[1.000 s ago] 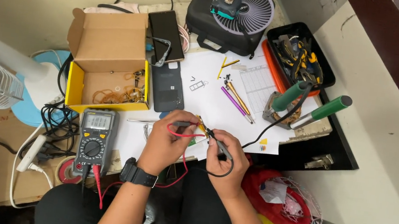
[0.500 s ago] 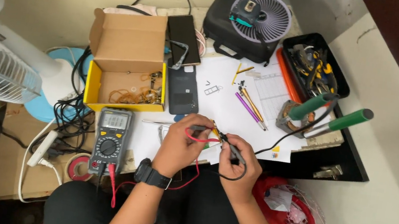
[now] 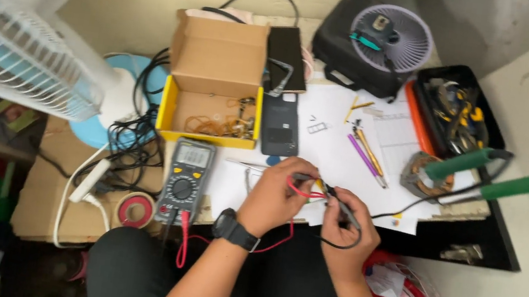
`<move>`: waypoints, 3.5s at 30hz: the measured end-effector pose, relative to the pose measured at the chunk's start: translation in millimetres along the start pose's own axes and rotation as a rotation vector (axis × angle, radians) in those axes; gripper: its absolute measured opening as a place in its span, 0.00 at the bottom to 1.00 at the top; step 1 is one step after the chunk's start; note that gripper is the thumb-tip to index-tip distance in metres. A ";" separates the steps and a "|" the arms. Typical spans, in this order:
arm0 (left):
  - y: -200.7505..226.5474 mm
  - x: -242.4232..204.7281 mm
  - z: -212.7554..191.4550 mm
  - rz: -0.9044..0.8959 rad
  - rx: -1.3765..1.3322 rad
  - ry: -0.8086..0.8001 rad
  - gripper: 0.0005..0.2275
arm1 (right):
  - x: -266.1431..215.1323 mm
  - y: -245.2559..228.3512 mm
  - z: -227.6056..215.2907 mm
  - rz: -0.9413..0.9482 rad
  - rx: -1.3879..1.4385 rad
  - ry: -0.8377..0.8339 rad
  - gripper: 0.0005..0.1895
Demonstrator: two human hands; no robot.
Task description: The person uses a soldering iron to work on a small rectangular battery, then uses a multimeter with red and black probes to test the battery's connections.
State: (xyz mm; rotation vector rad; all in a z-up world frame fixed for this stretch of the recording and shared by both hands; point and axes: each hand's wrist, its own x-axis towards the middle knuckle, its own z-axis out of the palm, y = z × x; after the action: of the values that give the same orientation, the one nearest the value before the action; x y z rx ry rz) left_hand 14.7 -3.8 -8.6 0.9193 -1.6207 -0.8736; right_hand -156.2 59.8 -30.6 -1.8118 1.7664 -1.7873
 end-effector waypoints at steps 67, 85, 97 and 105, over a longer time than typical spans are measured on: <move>18.6 5.7 -17.4 -0.073 -0.030 -0.116 0.07 | -3.7 -16.7 11.3 0.126 -0.174 -0.047 0.06; 14.0 8.8 -12.8 -0.098 0.003 -0.131 0.10 | -5.0 -5.7 13.3 0.110 -0.127 -0.043 0.07; 15.6 9.8 -12.4 -0.098 0.001 -0.121 0.09 | -12.0 1.2 12.0 0.212 -0.042 -0.053 0.06; 14.3 8.9 -10.3 -0.091 0.000 -0.112 0.09 | -6.8 2.3 8.2 0.113 -0.099 -0.080 0.07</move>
State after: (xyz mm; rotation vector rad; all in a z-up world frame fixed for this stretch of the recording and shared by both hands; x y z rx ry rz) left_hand 21.2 -6.4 9.8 0.9652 -1.6846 -1.0030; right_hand -149.8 58.5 -39.3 -1.7518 1.9163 -1.5911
